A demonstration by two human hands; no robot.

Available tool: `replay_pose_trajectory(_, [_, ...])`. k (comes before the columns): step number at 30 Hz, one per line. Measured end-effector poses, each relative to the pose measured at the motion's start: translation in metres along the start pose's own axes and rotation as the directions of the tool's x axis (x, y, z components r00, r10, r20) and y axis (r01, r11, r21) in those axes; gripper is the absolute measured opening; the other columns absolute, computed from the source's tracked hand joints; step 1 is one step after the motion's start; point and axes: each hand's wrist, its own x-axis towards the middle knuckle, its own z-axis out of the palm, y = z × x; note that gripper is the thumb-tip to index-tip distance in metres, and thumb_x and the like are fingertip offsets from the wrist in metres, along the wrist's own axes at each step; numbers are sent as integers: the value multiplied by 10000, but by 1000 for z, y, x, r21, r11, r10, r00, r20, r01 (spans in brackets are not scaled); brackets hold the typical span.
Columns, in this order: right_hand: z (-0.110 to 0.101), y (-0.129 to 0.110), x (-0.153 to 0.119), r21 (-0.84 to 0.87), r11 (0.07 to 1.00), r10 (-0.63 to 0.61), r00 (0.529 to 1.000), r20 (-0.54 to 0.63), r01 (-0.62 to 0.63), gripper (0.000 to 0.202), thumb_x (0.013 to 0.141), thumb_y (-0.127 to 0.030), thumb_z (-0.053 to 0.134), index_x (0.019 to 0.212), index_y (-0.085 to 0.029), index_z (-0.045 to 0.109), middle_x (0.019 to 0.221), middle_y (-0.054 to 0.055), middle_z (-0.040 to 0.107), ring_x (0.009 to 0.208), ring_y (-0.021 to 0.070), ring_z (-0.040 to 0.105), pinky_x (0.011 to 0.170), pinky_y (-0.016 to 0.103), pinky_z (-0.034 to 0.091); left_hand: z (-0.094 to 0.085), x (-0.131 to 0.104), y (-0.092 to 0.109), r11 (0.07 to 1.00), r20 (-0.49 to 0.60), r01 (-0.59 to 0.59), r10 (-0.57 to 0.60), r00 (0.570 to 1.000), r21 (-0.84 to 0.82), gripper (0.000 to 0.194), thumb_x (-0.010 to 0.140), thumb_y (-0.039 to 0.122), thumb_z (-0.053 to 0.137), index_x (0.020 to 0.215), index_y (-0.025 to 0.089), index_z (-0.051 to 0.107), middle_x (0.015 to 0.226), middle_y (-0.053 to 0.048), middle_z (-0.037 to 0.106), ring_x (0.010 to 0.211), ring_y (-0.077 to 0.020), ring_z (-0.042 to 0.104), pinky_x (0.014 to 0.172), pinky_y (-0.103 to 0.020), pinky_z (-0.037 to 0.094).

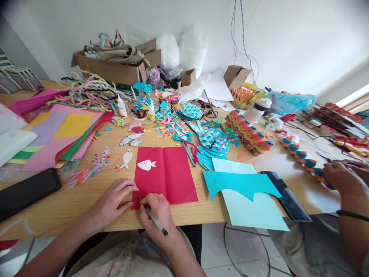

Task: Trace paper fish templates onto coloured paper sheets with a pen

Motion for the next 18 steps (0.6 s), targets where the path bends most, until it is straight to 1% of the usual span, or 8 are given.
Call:
replay_pose_trajectory(13, [0,1,-1,5,1000,23,1000,6,-23,131,722,-93,460,738,-203,529,667,11,619,631,147,558,601,240,414,-1,0,1,1000,6,-5,5,1000,12,354,682,16,515,988,190,551,1031,-55,562,1000,-216,507,874,-378,443])
replay_pose_trajectory(18, [0,1,0,1,1000,-5,1000,9,5,140,717,-82,457,739,-202,526,655,7,609,620,143,555,594,237,409,0,0,0,1000,4,-9,9,1000,13,355,686,17,514,991,195,543,1032,-51,557,1001,-214,501,874,-379,440])
